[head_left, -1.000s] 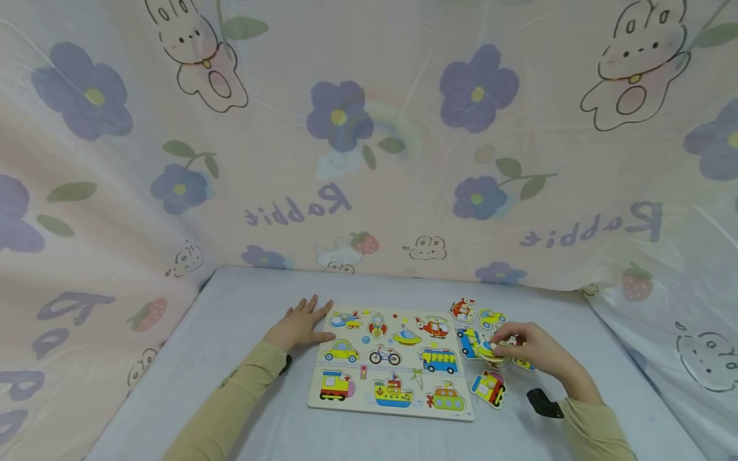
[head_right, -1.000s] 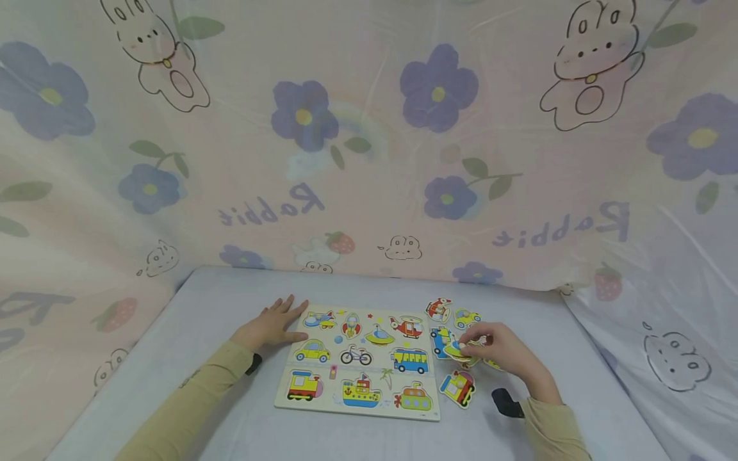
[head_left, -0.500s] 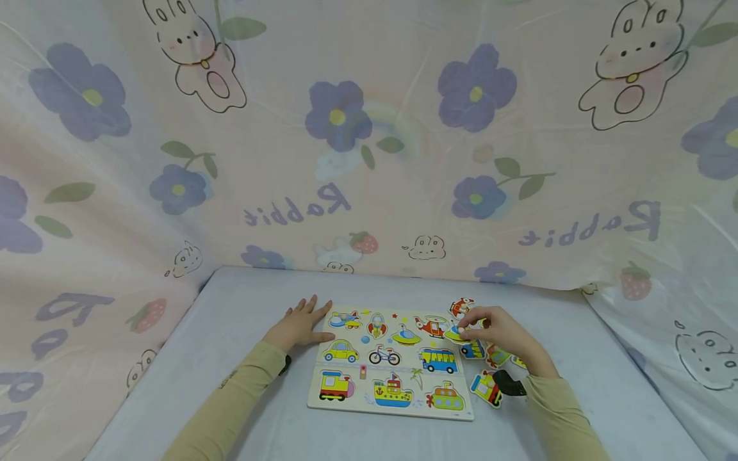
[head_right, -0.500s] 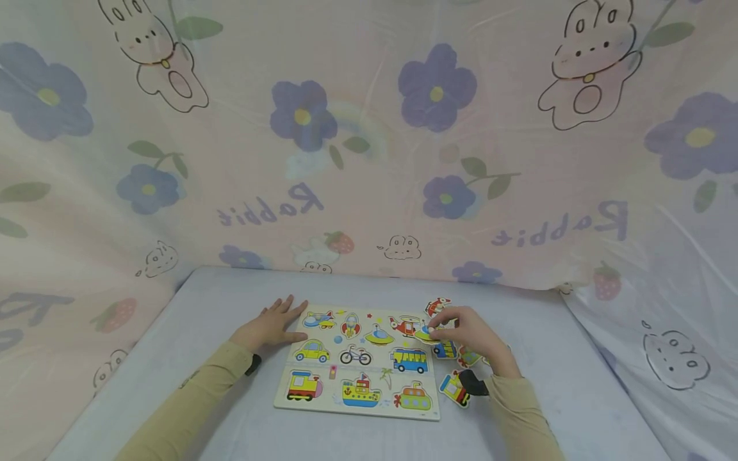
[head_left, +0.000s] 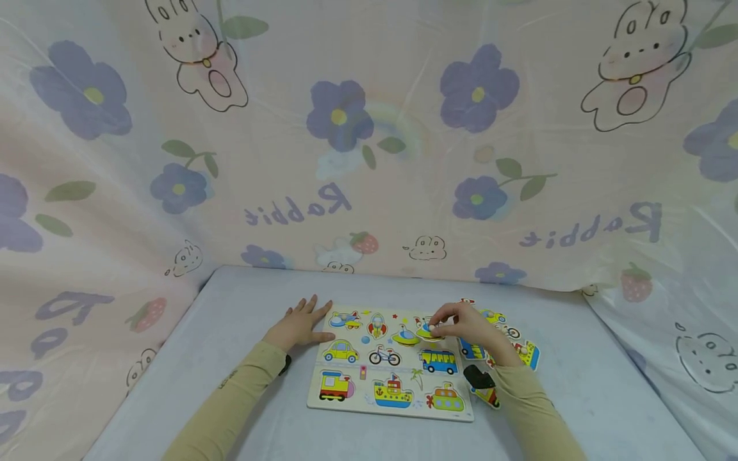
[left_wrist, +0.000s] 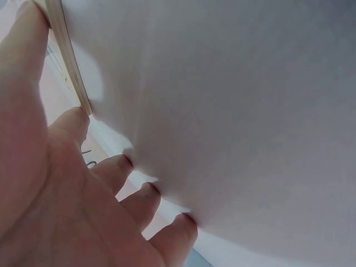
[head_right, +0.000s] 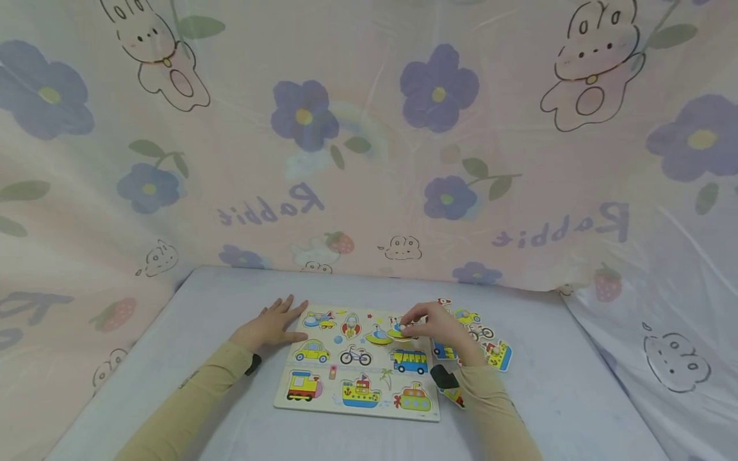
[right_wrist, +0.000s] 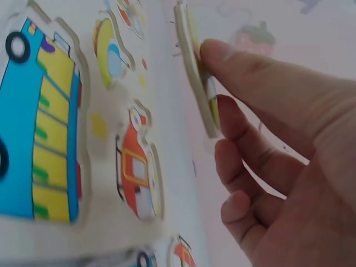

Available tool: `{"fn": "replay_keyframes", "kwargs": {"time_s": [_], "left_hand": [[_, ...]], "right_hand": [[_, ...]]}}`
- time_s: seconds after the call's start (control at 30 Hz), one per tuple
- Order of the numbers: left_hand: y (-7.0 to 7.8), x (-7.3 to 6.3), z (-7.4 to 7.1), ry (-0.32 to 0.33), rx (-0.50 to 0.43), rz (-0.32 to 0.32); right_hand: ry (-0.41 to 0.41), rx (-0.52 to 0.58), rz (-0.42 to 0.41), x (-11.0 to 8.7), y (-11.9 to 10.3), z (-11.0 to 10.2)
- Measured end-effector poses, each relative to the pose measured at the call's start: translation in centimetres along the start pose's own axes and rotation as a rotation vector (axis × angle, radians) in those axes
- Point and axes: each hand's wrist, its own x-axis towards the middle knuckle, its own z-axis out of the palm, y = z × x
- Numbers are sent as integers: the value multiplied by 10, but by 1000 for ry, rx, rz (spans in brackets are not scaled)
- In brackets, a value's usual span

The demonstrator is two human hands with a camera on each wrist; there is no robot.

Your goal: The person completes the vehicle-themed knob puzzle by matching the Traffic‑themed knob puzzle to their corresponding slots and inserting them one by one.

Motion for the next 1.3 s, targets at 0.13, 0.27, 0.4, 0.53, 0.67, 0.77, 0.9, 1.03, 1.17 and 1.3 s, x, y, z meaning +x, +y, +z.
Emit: {"fn": "replay_keyframes", "kwargs": {"time_s": [0.13, 0.27, 0.4, 0.53, 0.67, 0.77, 0.9, 1.03, 1.17, 1.3], "left_hand": [[0, 0, 0, -3, 5, 4], [0, -1, -1, 2, 5, 11], [0, -1, -1, -8, -2, 11], [0, 0, 0, -15, 5, 5], [-1, 1, 1, -7, 7, 8], [-2, 2, 1, -2, 3, 13], [-1, 3, 1, 1, 10, 15], [-1, 3, 1, 1, 16, 11], [0, 2, 0, -1, 16, 8], [0, 0, -1, -4, 17, 8]], "right_hand": [[-23, 28, 21, 7, -2, 9], [-23, 33, 46, 13, -1, 17], [-27, 44, 23, 18, 1, 23], [-34, 42, -12, 23, 2, 28], [-40, 37, -16, 27, -1, 31], [-47, 36, 1, 29, -3, 34], [-48, 21, 31, 31, -2, 38], [-36, 1, 55, 32, 2, 41], [-23, -12, 69, 33, 5, 43], [-27, -5, 87, 33, 6, 47]]}}
